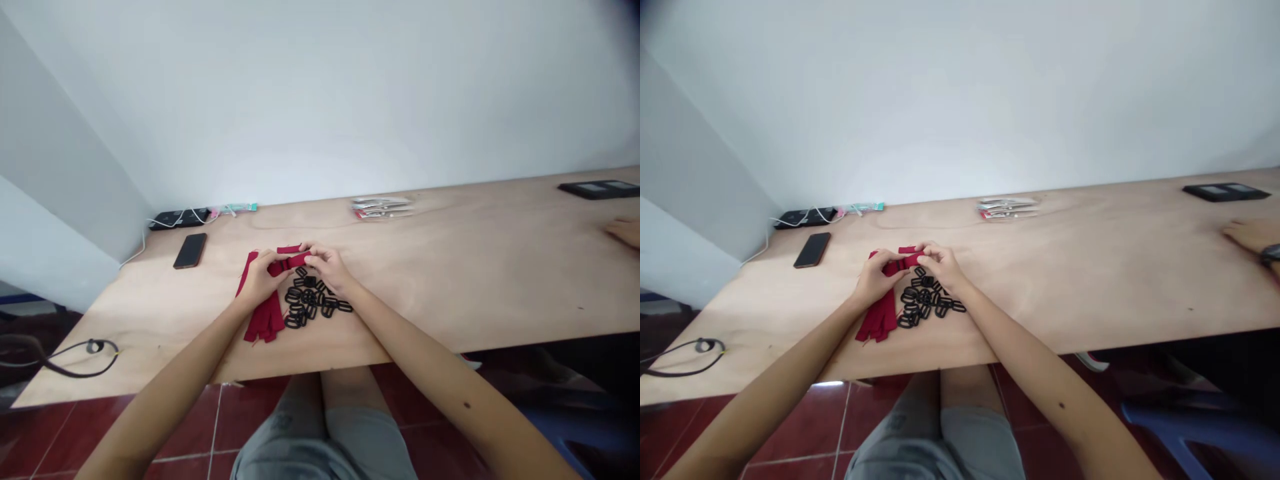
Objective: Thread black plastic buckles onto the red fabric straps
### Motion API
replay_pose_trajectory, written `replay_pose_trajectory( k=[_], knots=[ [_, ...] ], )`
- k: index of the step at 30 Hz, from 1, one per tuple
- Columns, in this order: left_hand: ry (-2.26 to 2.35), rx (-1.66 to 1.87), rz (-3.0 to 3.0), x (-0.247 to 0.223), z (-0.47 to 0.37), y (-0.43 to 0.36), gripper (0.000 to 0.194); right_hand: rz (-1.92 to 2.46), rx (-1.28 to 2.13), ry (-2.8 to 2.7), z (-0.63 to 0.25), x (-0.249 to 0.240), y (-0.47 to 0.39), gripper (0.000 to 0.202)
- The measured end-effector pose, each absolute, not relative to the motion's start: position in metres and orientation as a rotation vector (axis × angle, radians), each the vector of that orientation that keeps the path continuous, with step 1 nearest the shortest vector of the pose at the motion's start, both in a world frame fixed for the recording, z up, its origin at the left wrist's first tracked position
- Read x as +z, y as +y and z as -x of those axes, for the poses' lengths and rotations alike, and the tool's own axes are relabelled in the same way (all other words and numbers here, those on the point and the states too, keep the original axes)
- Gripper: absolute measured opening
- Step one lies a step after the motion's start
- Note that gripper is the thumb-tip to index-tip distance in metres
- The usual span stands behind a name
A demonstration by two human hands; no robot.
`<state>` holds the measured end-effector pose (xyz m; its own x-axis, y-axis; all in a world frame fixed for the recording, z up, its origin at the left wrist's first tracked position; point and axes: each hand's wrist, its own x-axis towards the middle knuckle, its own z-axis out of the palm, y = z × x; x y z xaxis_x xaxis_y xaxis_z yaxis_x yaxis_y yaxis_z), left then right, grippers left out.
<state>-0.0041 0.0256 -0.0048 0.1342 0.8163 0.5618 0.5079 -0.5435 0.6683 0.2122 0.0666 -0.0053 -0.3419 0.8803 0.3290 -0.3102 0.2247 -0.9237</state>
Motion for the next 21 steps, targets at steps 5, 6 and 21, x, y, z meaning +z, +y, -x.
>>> replay_pose_trajectory(
  k=[5,6,21],
  knots=[
    [1.211,1.344,-1.905,-0.014,0.010,0.038,0.041,0.482,1.632,-1.066,-0.216,0.001,0.068,0.008],
    [1.199,1.324,-1.884,-0.015,0.009,0.039,0.042,0.466,1.636,-1.043,-0.216,0.002,0.068,0.007],
    [0.918,1.294,-1.509,-0.004,-0.002,0.028,0.046,0.563,1.539,-1.251,-0.216,-0.012,0.073,0.036]
  ],
)
